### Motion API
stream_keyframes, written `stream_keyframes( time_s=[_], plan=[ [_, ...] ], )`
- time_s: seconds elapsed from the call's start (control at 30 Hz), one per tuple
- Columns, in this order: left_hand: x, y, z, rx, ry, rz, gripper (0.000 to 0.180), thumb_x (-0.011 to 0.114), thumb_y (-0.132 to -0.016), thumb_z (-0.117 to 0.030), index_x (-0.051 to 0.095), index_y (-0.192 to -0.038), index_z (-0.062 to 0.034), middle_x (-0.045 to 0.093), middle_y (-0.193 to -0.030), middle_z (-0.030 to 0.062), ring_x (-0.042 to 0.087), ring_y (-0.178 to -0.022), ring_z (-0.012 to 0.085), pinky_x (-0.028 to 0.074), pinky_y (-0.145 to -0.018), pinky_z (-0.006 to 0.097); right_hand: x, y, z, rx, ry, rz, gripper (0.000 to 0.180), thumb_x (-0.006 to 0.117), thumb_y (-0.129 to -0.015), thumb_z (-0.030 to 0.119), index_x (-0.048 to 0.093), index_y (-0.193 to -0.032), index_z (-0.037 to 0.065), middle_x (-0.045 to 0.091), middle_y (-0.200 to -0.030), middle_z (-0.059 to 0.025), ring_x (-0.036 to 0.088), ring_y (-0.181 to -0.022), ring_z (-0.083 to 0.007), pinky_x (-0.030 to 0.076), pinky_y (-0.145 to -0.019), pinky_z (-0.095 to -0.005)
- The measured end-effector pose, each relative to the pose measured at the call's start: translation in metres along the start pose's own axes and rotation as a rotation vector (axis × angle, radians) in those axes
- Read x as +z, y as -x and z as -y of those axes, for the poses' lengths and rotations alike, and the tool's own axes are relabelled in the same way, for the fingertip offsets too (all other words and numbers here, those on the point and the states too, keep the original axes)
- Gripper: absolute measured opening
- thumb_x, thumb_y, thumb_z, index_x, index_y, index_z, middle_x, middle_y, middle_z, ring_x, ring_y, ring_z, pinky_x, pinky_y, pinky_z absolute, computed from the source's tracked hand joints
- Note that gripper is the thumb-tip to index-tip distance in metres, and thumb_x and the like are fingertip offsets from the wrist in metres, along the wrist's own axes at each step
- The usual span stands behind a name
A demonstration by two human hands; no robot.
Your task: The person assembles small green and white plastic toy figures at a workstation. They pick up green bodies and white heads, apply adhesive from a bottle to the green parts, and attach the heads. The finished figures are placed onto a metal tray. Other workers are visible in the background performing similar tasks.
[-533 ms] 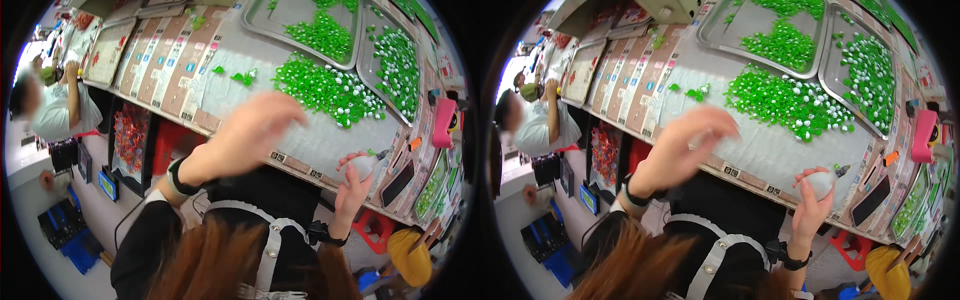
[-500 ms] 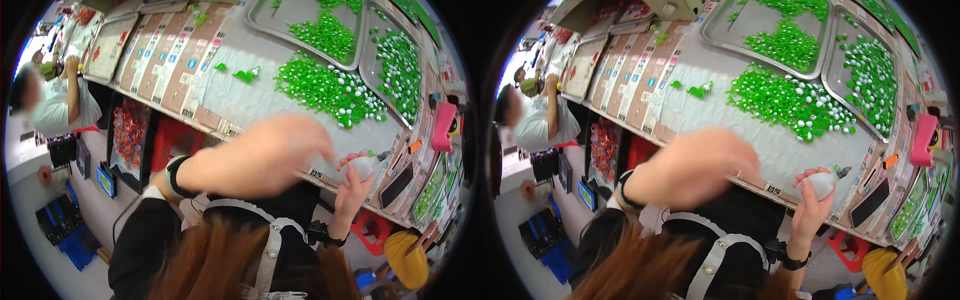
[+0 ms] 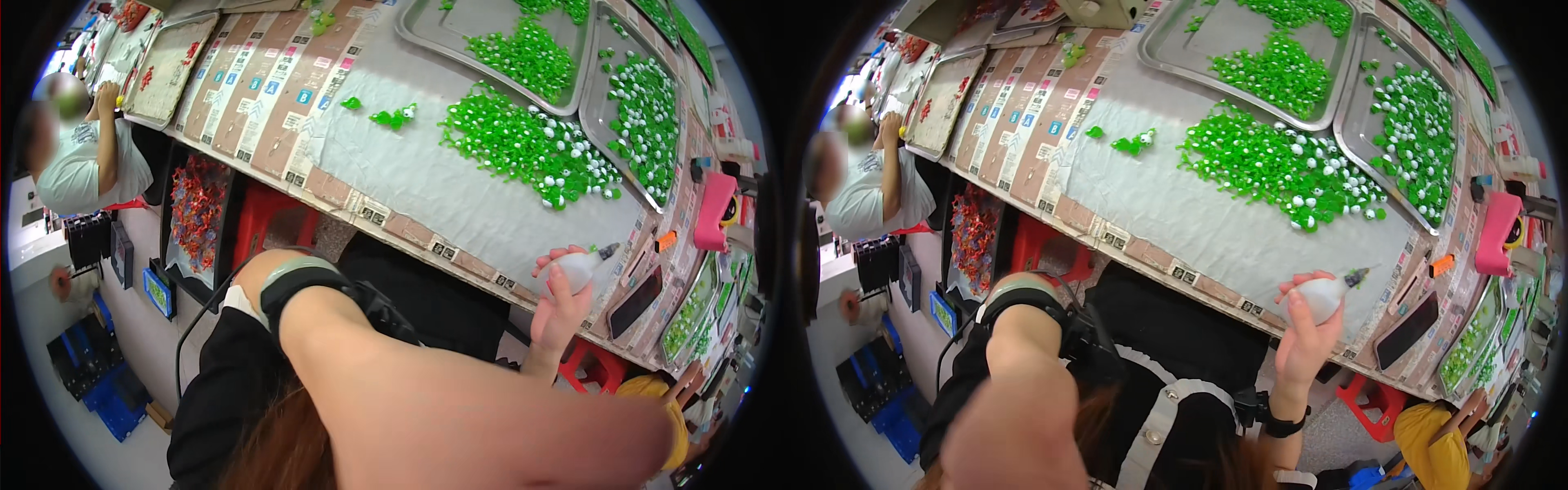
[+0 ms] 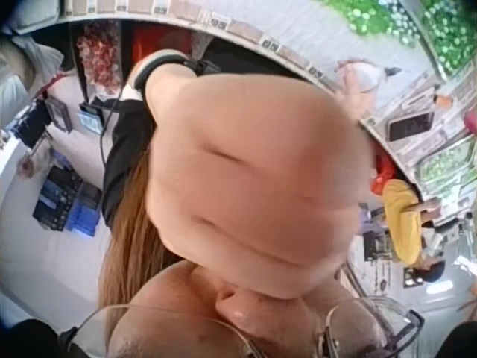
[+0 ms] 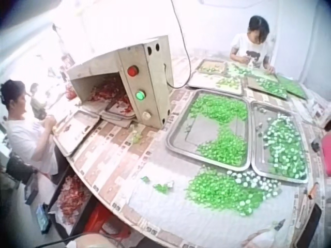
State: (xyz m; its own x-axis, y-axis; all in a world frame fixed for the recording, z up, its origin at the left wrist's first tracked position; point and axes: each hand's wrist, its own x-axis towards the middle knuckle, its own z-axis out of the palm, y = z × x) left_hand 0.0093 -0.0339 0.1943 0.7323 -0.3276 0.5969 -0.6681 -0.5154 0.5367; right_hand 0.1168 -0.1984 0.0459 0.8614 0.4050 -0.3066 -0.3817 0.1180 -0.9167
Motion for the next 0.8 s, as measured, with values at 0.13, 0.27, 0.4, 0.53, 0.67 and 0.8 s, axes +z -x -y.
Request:
stream_keyframes(
  time_s=[0.13, 0.27, 0.4, 0.53, 0.67, 0.8],
  plan=[
    [-0.028, 0.02, 0.012, -0.172, -0.262, -0.212, 0.018, 0.055, -0.069, -0.009, 0.055, -0.085, -0.0024, 0.056, -0.077, 0.0111, 0.053, -0.07, 0.026, 0.042, -0.061, 0.032, 0.008, -0.001, 0.005, 0.017, -0.009, 0.016, 0.033, 0.053, -0.07, -0.003, 0.04, -0.101, 0.0, 0.05, -0.087, -0.0101, 0.052, -0.076, -0.0178, 0.042, -0.064, -0.0288],
    [0.017, 0.069, 0.12, -0.703, -0.225, -0.381, 0.016, 0.052, -0.071, -0.002, 0.055, -0.086, -0.0024, 0.056, -0.084, 0.0114, 0.053, -0.075, 0.0265, 0.042, -0.067, 0.032, 0.007, -0.003, 0.0, 0.037, -0.019, -0.001, 0.033, 0.053, -0.07, -0.003, 0.04, -0.101, 0.0, 0.05, -0.086, -0.0093, 0.052, -0.075, -0.0171, 0.042, -0.064, -0.028],
    [0.042, 0.099, 0.156, -0.776, -0.407, -0.203, 0.015, 0.054, -0.071, -0.004, 0.056, -0.086, -0.0035, 0.054, -0.083, 0.0109, 0.052, -0.076, 0.0269, 0.042, -0.066, 0.031, 0.007, -0.004, 0.001, 0.054, -0.005, 0.031, 0.033, 0.053, -0.07, -0.003, 0.04, -0.101, 0.001, 0.051, -0.086, -0.0088, 0.053, -0.075, -0.0165, 0.043, -0.064, -0.0269],
    [0.049, 0.105, 0.159, -0.938, -0.345, -0.164, 0.011, 0.054, -0.071, -0.005, 0.054, -0.082, -0.0027, 0.052, -0.079, 0.0098, 0.051, -0.072, 0.0266, 0.042, -0.064, 0.031, 0.011, -0.004, 0.001, 0.071, -0.006, 0.037, 0.033, 0.053, -0.07, -0.002, 0.041, -0.101, 0.001, 0.051, -0.086, -0.0083, 0.053, -0.075, -0.0161, 0.043, -0.064, -0.0267],
    [0.051, 0.106, 0.155, -0.898, -0.357, -0.292, 0.01, 0.056, -0.071, -0.005, 0.053, -0.08, -0.0028, 0.051, -0.074, 0.0077, 0.051, -0.066, 0.0228, 0.042, -0.06, 0.028, 0.014, -0.002, 0.0, 0.093, 0.0, 0.055, 0.034, 0.054, -0.07, -0.002, 0.041, -0.1, 0.001, 0.051, -0.086, -0.0081, 0.053, -0.076, -0.0156, 0.043, -0.065, -0.0262],
    [0.054, 0.1, 0.129, -1.033, 0.483, -0.613, 0.007, 0.052, -0.078, -0.012, 0.051, -0.079, -0.0056, 0.05, -0.067, 0.0027, 0.05, -0.062, 0.0124, 0.04, -0.055, 0.023, 0.022, 0.0, 0.002, 0.095, 0.033, 0.106, 0.035, 0.056, -0.07, 0.0, 0.041, -0.101, 0.002, 0.052, -0.087, -0.008, 0.053, -0.076, -0.0143, 0.043, -0.066, -0.0243]
  ],
)
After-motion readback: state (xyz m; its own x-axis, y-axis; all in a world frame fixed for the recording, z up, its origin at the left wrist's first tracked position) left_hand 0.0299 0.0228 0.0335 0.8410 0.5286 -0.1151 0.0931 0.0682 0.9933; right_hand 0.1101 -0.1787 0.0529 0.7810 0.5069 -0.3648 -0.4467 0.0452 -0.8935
